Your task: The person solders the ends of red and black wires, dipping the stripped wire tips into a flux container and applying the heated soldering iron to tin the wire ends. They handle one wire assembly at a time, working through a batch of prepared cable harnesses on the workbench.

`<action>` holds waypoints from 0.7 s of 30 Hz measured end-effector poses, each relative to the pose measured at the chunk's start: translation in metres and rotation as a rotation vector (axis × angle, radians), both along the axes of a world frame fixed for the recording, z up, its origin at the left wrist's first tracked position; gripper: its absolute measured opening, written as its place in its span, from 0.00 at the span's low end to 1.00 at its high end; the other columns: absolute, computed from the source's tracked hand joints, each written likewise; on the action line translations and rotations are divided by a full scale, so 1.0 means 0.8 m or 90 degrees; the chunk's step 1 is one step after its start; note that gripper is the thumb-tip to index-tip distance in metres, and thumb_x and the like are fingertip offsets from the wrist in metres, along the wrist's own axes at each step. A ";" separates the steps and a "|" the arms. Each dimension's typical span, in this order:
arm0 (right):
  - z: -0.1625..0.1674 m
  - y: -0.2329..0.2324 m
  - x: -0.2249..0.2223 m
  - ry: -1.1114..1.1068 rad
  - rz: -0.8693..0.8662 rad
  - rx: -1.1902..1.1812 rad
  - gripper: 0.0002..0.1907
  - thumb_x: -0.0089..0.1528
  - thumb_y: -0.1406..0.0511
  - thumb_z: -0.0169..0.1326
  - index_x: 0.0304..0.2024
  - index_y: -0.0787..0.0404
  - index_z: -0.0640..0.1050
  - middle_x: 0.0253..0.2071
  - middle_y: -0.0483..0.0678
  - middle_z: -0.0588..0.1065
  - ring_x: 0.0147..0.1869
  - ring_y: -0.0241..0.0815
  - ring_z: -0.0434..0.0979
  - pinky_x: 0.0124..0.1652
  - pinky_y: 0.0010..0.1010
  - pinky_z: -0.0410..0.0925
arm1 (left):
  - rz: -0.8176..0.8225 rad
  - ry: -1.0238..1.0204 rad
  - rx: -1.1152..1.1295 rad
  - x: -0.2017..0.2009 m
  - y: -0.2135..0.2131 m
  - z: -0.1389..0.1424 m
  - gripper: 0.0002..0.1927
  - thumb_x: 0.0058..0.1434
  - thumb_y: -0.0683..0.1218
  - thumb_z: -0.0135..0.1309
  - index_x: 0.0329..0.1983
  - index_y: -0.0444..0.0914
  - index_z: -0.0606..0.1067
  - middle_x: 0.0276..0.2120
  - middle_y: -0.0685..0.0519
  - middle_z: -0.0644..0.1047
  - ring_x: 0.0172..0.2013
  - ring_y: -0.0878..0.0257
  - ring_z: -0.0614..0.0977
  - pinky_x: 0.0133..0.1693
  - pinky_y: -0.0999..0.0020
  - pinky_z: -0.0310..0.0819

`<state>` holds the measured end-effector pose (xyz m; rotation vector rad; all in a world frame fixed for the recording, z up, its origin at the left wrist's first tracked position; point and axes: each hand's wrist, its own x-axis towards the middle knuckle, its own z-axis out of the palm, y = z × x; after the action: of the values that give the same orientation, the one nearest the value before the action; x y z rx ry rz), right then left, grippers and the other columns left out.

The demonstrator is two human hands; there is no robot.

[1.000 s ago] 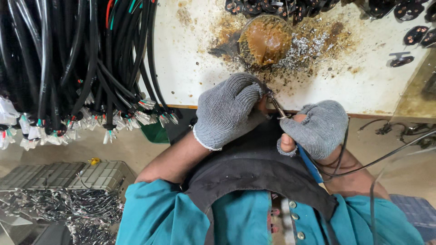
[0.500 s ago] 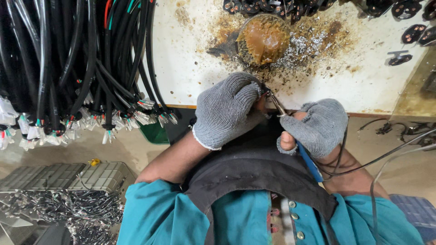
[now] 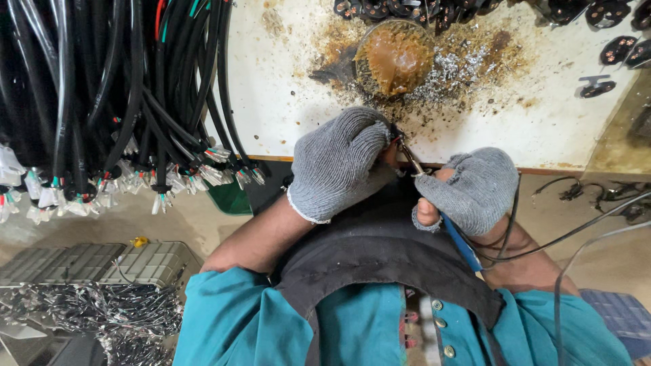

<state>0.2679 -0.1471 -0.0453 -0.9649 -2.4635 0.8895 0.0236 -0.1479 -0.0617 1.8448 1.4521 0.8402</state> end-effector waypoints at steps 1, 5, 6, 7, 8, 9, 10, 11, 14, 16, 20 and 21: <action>-0.001 -0.002 -0.001 -0.006 -0.022 -0.005 0.12 0.50 0.62 0.69 0.32 0.59 0.82 0.18 0.47 0.69 0.21 0.52 0.71 0.23 0.43 0.60 | -0.003 0.007 -0.006 0.000 0.000 0.000 0.12 0.55 0.45 0.67 0.40 0.42 0.78 0.42 0.52 0.78 0.38 0.53 0.82 0.36 0.60 0.76; -0.002 -0.005 0.000 0.042 -0.055 0.063 0.09 0.56 0.63 0.65 0.34 0.59 0.80 0.24 0.49 0.72 0.29 0.56 0.74 0.31 0.47 0.64 | 0.006 -0.001 0.003 0.000 -0.001 0.001 0.11 0.56 0.44 0.66 0.41 0.42 0.77 0.43 0.53 0.78 0.39 0.54 0.82 0.38 0.61 0.77; -0.003 -0.006 0.001 0.032 -0.059 0.052 0.09 0.56 0.62 0.65 0.34 0.59 0.80 0.24 0.50 0.72 0.29 0.57 0.74 0.31 0.47 0.64 | 0.004 -0.002 0.005 -0.001 -0.001 0.001 0.12 0.56 0.44 0.66 0.41 0.42 0.77 0.43 0.53 0.78 0.39 0.54 0.82 0.38 0.61 0.77; -0.004 -0.006 0.003 0.022 -0.062 0.041 0.09 0.57 0.61 0.65 0.34 0.59 0.80 0.24 0.50 0.72 0.29 0.57 0.74 0.32 0.47 0.65 | 0.002 -0.004 0.006 -0.001 -0.001 0.001 0.12 0.56 0.44 0.66 0.41 0.42 0.77 0.43 0.53 0.78 0.39 0.54 0.82 0.38 0.61 0.77; -0.005 -0.007 0.006 0.012 -0.065 0.031 0.10 0.57 0.60 0.65 0.34 0.59 0.81 0.25 0.50 0.72 0.30 0.57 0.75 0.32 0.47 0.65 | 0.002 -0.001 0.006 -0.001 0.000 0.001 0.12 0.55 0.45 0.66 0.41 0.42 0.77 0.43 0.53 0.78 0.38 0.54 0.82 0.37 0.61 0.77; -0.007 -0.008 0.009 0.001 -0.056 0.034 0.10 0.56 0.60 0.65 0.33 0.59 0.81 0.23 0.50 0.72 0.28 0.57 0.74 0.31 0.47 0.64 | 0.002 0.002 0.005 -0.001 0.000 0.001 0.12 0.55 0.45 0.66 0.41 0.42 0.77 0.42 0.52 0.78 0.37 0.53 0.82 0.36 0.60 0.76; -0.009 -0.009 0.013 -0.011 -0.046 0.036 0.09 0.55 0.60 0.65 0.32 0.59 0.82 0.22 0.50 0.72 0.27 0.57 0.73 0.30 0.47 0.64 | 0.002 0.004 0.003 0.000 0.000 0.001 0.13 0.55 0.45 0.66 0.41 0.42 0.77 0.42 0.52 0.78 0.37 0.53 0.82 0.36 0.60 0.76; -0.011 -0.013 0.015 -0.023 -0.036 0.038 0.09 0.55 0.60 0.65 0.31 0.59 0.82 0.21 0.50 0.71 0.26 0.57 0.73 0.29 0.47 0.63 | 0.003 0.006 -0.001 0.000 0.000 0.001 0.12 0.55 0.45 0.66 0.41 0.42 0.77 0.42 0.52 0.78 0.37 0.53 0.82 0.36 0.60 0.76; -0.017 -0.022 0.018 -0.015 -0.024 0.024 0.10 0.55 0.59 0.66 0.31 0.58 0.82 0.21 0.49 0.72 0.25 0.55 0.73 0.28 0.44 0.62 | 0.003 0.008 -0.006 0.001 0.001 0.001 0.11 0.55 0.45 0.65 0.39 0.43 0.76 0.42 0.53 0.77 0.37 0.53 0.82 0.36 0.60 0.76; -0.019 -0.028 0.012 -0.033 -0.080 0.079 0.10 0.55 0.60 0.64 0.31 0.60 0.83 0.22 0.50 0.72 0.27 0.56 0.74 0.30 0.46 0.64 | 0.003 0.008 -0.004 0.001 0.001 0.001 0.11 0.56 0.45 0.65 0.38 0.43 0.75 0.42 0.53 0.77 0.38 0.54 0.82 0.37 0.60 0.76; -0.012 -0.015 -0.008 0.116 -0.319 0.063 0.12 0.67 0.59 0.63 0.35 0.59 0.77 0.32 0.48 0.77 0.35 0.48 0.78 0.37 0.36 0.71 | -0.004 0.004 0.007 -0.001 0.000 0.001 0.10 0.57 0.45 0.65 0.39 0.42 0.75 0.42 0.52 0.77 0.38 0.53 0.82 0.36 0.59 0.76; -0.008 -0.004 -0.008 0.160 -0.285 -0.042 0.14 0.66 0.57 0.62 0.36 0.61 0.77 0.33 0.49 0.77 0.35 0.47 0.78 0.37 0.36 0.72 | -0.003 0.009 0.004 -0.001 0.000 0.002 0.10 0.57 0.44 0.65 0.38 0.42 0.75 0.41 0.52 0.77 0.37 0.53 0.82 0.35 0.59 0.76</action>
<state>0.2613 -0.1503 -0.0520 -1.2741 -1.9116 0.8759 0.0232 -0.1476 -0.0605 1.8618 1.4559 0.8320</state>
